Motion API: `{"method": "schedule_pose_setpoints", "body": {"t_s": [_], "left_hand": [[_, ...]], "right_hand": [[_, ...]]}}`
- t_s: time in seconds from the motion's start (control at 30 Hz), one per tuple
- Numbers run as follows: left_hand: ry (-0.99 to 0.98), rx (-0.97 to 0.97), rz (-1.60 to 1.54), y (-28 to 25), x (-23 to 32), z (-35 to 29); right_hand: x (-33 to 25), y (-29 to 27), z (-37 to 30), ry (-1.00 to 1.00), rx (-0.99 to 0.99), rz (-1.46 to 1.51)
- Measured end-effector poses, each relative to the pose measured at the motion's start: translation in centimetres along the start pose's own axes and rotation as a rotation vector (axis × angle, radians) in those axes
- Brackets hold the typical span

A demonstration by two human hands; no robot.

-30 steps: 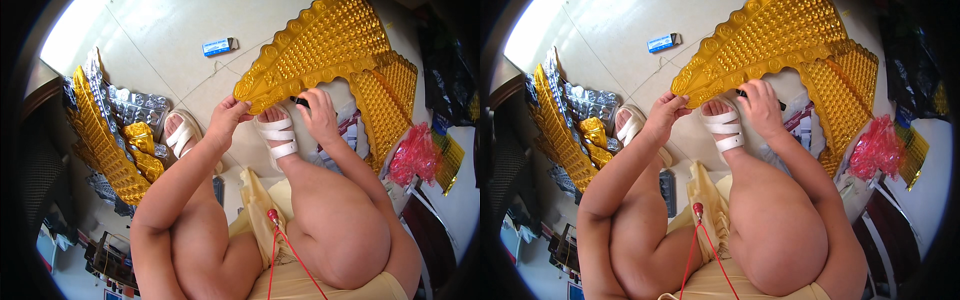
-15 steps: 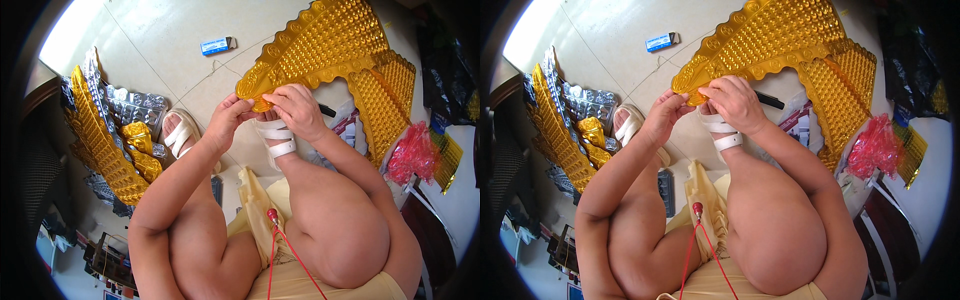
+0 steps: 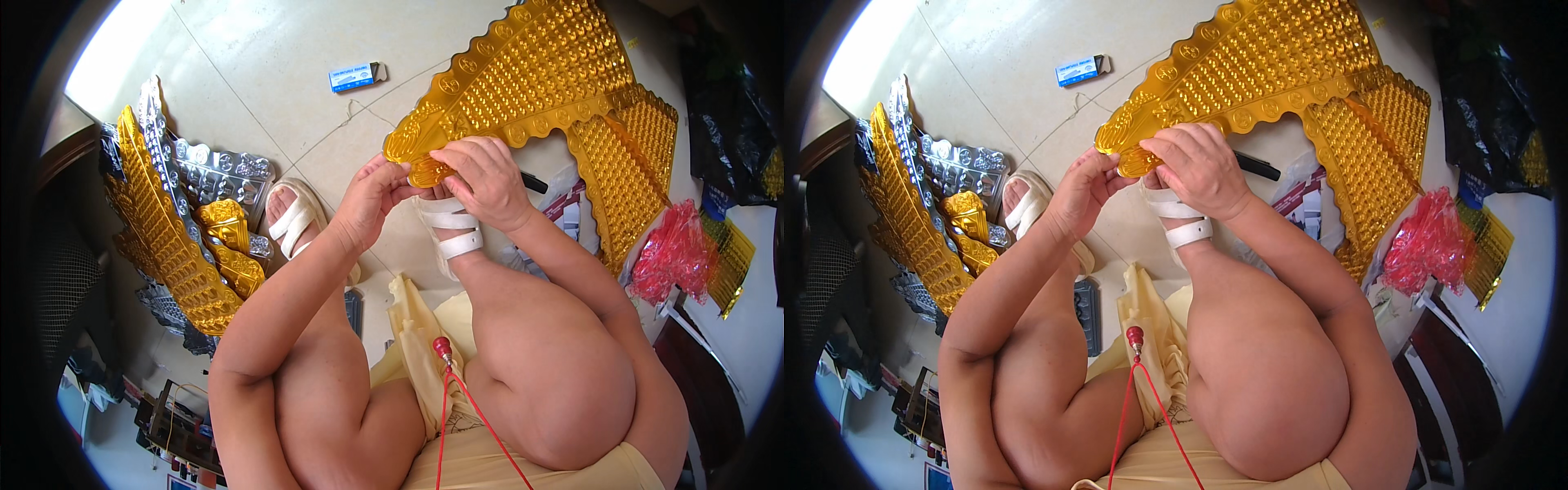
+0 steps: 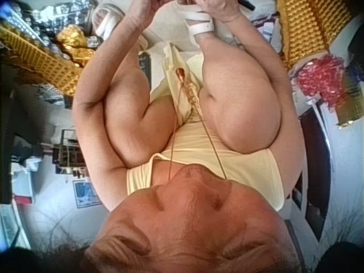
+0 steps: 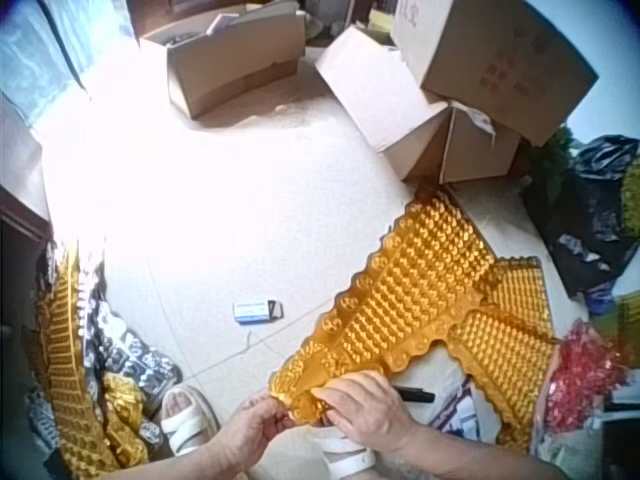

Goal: The person uses a stapler to join together gold and silver decorative plastic panels while sitting on the floor, and later refills the stapler with a row of staples from a small box.

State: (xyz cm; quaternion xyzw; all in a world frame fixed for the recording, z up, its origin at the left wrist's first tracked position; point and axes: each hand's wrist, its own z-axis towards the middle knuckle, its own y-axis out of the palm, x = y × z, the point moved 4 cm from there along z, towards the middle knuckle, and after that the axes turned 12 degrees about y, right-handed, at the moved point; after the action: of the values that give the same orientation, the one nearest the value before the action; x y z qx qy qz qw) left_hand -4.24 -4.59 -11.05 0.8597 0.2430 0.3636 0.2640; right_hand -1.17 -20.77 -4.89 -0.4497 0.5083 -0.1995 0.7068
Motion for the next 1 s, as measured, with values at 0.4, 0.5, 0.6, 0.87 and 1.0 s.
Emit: {"method": "schedule_pose_setpoints", "body": {"t_s": [0.4, 0.5, 0.6, 0.87, 1.0], "left_hand": [[0.034, -0.103, 0.017, 1.6, 1.3, 0.2], [0.138, -0.089, 0.137, 2.2, 1.7, 0.7], [0.201, -0.044, 0.163, 2.4, 2.1, 1.1], [0.247, 0.102, 0.220, 2.4, 2.6, 0.9], [0.286, 0.112, 0.253, 2.3, 3.1, 0.6]], "right_hand": [[1.7, 0.1, 1.6, 0.301, 0.035, 0.258], [2.2, 0.4, 2.2, 0.435, 0.021, 0.407], [2.3, 0.5, 2.9, 0.540, -0.063, 0.513], [1.3, 0.3, 4.0, 0.462, -0.083, 0.476], [0.6, -0.4, 4.4, 0.186, 0.008, 0.328]]}}
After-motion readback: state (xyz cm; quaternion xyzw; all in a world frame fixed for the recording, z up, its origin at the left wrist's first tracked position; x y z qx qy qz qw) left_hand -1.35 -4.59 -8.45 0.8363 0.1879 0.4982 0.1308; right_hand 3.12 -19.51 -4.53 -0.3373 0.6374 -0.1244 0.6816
